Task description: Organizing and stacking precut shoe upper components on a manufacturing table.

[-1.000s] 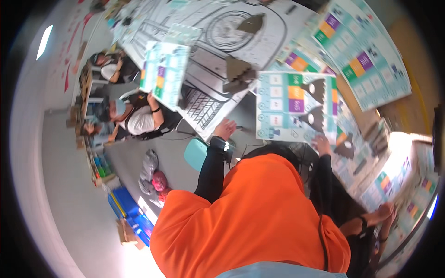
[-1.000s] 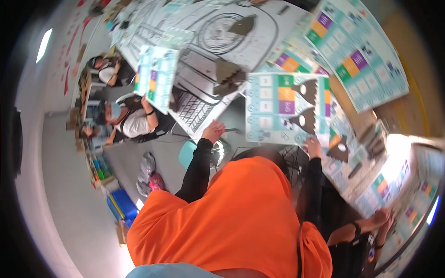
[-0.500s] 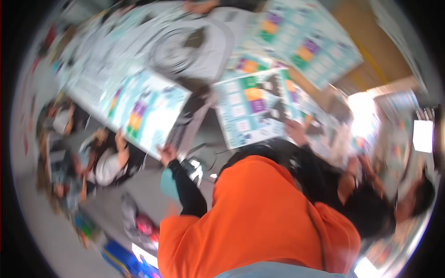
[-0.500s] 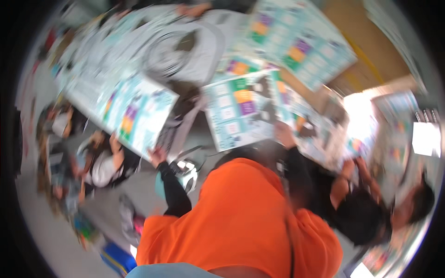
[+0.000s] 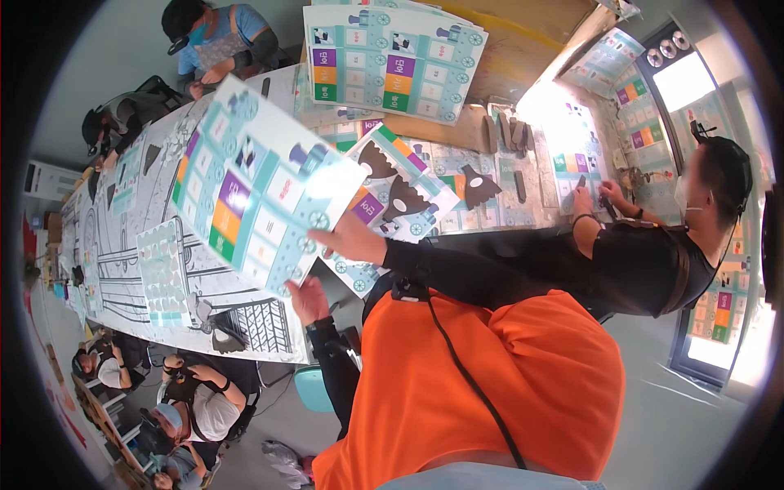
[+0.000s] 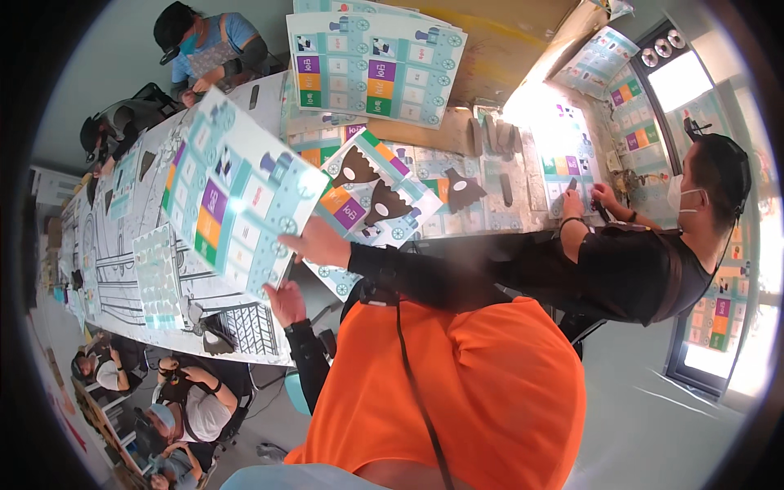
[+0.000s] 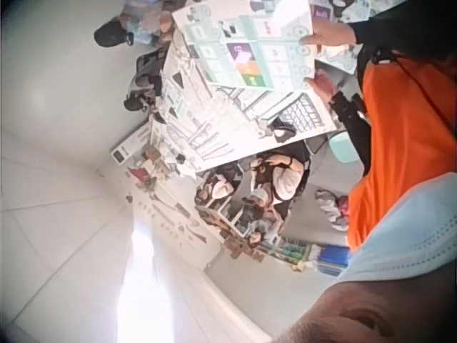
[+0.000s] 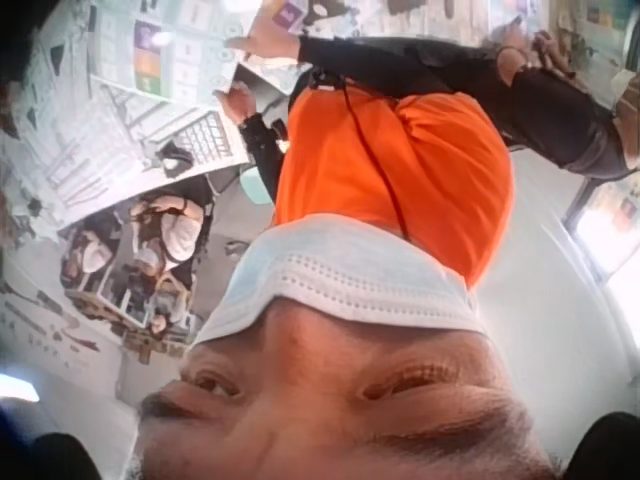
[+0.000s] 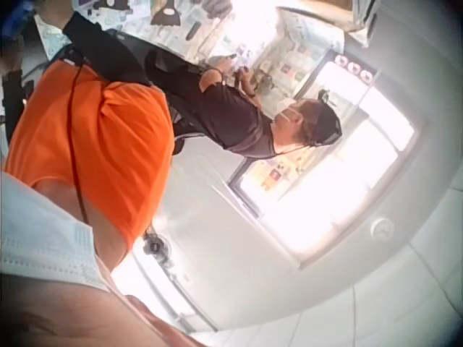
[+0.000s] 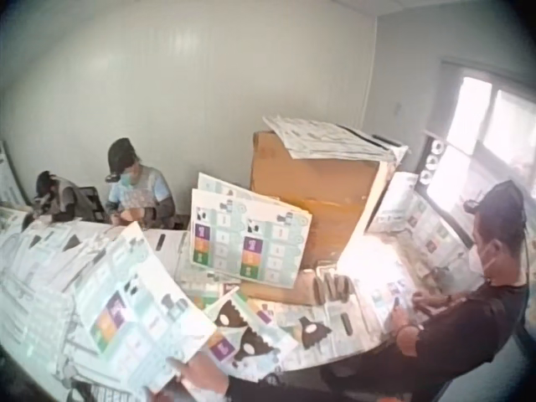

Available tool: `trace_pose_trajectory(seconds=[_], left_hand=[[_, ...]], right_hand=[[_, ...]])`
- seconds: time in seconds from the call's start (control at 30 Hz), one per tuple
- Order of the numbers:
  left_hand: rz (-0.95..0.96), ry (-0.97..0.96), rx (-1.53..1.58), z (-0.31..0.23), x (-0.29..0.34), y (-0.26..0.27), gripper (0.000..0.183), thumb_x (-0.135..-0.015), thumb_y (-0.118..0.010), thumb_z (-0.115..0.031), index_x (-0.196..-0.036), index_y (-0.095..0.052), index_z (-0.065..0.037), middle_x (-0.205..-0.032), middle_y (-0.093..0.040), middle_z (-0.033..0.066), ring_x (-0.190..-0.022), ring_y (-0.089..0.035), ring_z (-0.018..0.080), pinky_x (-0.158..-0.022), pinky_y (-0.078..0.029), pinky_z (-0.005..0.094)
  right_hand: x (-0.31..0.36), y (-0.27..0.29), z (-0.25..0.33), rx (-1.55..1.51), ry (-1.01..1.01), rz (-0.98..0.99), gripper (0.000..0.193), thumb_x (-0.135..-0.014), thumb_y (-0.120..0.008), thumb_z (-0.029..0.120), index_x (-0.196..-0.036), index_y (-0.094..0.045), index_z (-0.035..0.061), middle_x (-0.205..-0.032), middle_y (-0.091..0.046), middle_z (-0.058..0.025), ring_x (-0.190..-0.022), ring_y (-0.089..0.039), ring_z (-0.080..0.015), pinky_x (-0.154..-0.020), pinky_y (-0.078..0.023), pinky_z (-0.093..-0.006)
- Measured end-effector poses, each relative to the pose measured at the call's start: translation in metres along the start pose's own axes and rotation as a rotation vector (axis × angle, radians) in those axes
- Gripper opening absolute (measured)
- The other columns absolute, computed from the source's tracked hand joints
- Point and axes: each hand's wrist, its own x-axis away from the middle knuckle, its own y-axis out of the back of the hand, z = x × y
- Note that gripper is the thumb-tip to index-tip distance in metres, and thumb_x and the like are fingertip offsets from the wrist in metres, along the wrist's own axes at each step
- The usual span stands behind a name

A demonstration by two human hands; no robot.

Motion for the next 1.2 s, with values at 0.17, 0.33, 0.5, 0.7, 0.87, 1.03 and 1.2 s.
trace_pose_trajectory(seconds=[0.17, 0.33, 0.5, 0.7, 0.87, 1.03, 1.2], left_hand=[[0.050, 0.440, -0.594, 0.033, 0.001, -0.056, 0.054, -0.099, -0.048, -0.037, -0.142, -0.035, -0.007, -0.133, -0.051, 0.0149, -0.108, -0.057, 0.0250, -0.090, -0.045, 0.0338], [-0.225, 0.520, -0.618, 0.032, 0.045, 0.003, 0.055, -0.098, -0.048, -0.034, -0.145, -0.032, -0.009, -0.136, -0.048, 0.0147, -0.112, -0.054, 0.0274, -0.094, -0.043, 0.0363], [-0.479, 0.339, -0.520, 0.012, 0.112, 0.030, 0.048, -0.098, -0.047, -0.028, -0.142, -0.038, -0.009, -0.136, -0.046, 0.0122, -0.116, -0.048, 0.0261, -0.096, -0.041, 0.0346], [-0.670, 0.195, -0.371, 0.000, 0.157, 0.042, 0.046, -0.099, -0.040, -0.020, -0.145, -0.036, -0.011, -0.144, -0.039, 0.0120, -0.128, -0.039, 0.0277, -0.105, -0.033, 0.0367], [-0.652, 0.245, -0.382, 0.015, 0.147, 0.032, 0.038, -0.096, -0.052, -0.022, -0.131, -0.053, -0.007, -0.136, -0.046, 0.0105, -0.114, -0.049, 0.0235, -0.092, -0.044, 0.0333], [-0.576, 0.290, -0.453, 0.009, 0.153, 0.056, 0.039, -0.099, -0.045, -0.023, -0.136, -0.048, -0.010, -0.137, -0.045, 0.0109, -0.118, -0.047, 0.0228, -0.096, -0.041, 0.0340], [-0.640, 0.364, -0.526, 0.020, 0.119, 0.035, 0.042, -0.098, -0.047, -0.023, -0.137, -0.046, -0.010, -0.134, -0.046, 0.0096, -0.117, -0.048, 0.0218, -0.093, -0.043, 0.0319]], right_hand=[[-0.037, 0.126, 0.024, 0.433, 0.010, -0.319, 0.037, -0.087, -0.064, 0.032, -0.111, -0.062, 0.0024, -0.078, -0.069, -0.0108, -0.059, -0.067, -0.0199, -0.060, -0.053, -0.0343], [-0.090, 0.326, -0.002, 0.826, 0.224, -0.624, 0.040, -0.086, -0.060, 0.042, -0.091, -0.069, 0.0032, -0.084, -0.068, -0.0203, -0.081, -0.065, -0.0377, -0.070, -0.051, -0.0470], [-0.116, 0.429, -0.025, 1.129, 0.117, -0.746, 0.044, -0.086, -0.058, 0.045, -0.088, -0.069, 0.0028, -0.081, -0.066, -0.0224, -0.081, -0.064, -0.0387, -0.071, -0.050, -0.0485], [-0.135, 0.460, -0.070, 1.116, 0.114, -0.795, 0.035, -0.084, -0.062, 0.037, -0.094, -0.067, 0.0043, -0.083, -0.066, -0.0226, -0.081, -0.064, -0.0402, -0.073, -0.051, -0.0470], [-0.124, 0.471, -0.090, 0.962, 0.058, -0.907, 0.033, -0.080, -0.066, 0.022, -0.107, -0.062, 0.0037, -0.094, -0.067, -0.0219, -0.088, -0.063, -0.0397, -0.079, -0.050, -0.0461], [-0.056, 0.443, -0.103, 0.956, 0.036, -0.887, 0.035, -0.077, -0.065, 0.018, -0.108, -0.055, 0.0046, -0.105, -0.059, -0.0220, -0.106, -0.054, -0.0394, -0.091, -0.045, -0.0447], [0.090, 0.427, -0.215, 1.244, -0.577, -0.684, 0.038, -0.074, -0.064, 0.015, -0.108, -0.053, 0.0015, -0.111, -0.057, -0.0211, -0.107, -0.053, -0.0403, -0.089, -0.047, -0.0464]])
